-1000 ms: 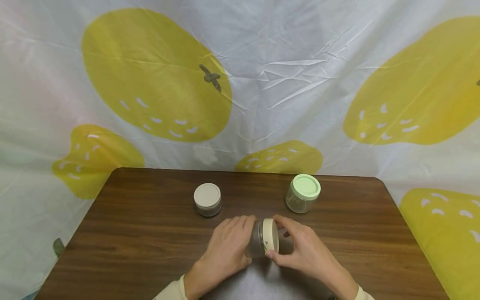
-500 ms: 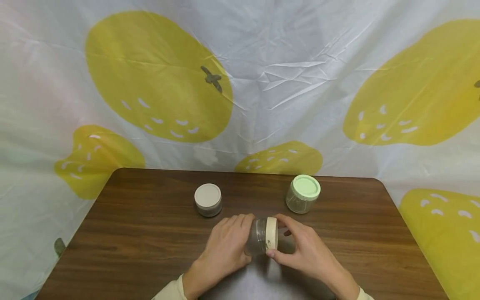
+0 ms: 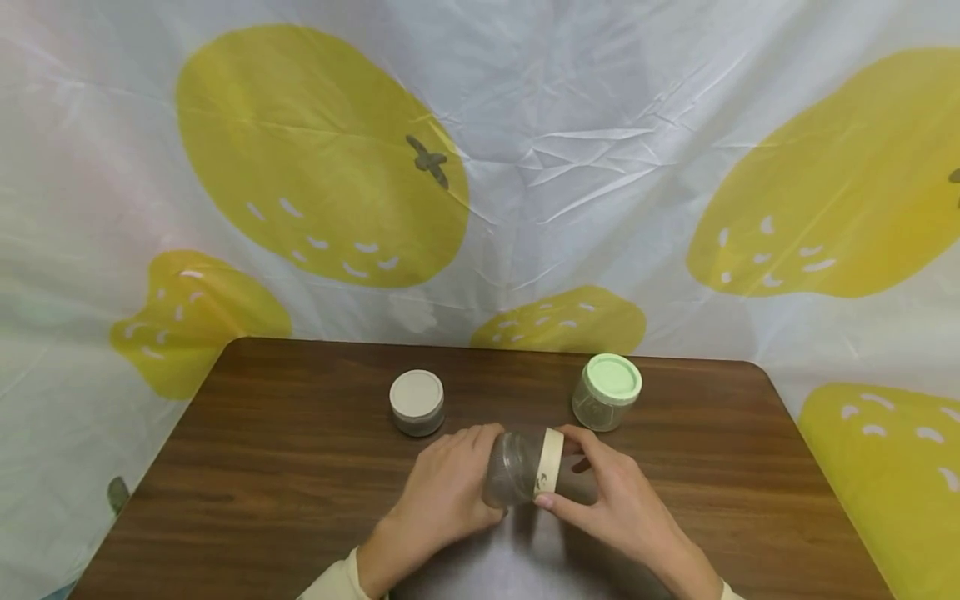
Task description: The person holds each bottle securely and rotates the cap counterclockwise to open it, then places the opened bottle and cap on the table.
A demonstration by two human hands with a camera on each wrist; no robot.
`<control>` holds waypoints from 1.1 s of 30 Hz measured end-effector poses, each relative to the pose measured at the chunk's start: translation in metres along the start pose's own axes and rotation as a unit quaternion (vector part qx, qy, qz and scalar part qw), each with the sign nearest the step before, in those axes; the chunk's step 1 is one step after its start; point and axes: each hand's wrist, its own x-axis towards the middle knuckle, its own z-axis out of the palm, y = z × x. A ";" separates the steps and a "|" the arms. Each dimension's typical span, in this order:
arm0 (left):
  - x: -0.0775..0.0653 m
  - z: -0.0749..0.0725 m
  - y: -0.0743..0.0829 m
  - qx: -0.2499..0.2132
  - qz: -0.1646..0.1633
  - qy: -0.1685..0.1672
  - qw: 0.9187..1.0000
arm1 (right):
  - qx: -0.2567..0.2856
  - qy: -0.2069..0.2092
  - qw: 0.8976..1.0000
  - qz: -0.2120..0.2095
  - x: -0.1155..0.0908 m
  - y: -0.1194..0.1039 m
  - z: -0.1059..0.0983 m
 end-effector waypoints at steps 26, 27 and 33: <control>0.017 0.002 -0.022 -0.223 -0.083 0.048 0.970 | 0.042 0.030 0.999 0.007 0.010 0.005 0.006; 0.018 0.003 -0.023 -0.227 -0.085 0.048 0.969 | 0.044 0.029 0.999 0.008 0.011 0.005 0.007; 0.023 0.006 -0.026 -0.233 -0.101 0.045 0.966 | 0.049 0.023 0.998 0.011 0.013 0.006 0.009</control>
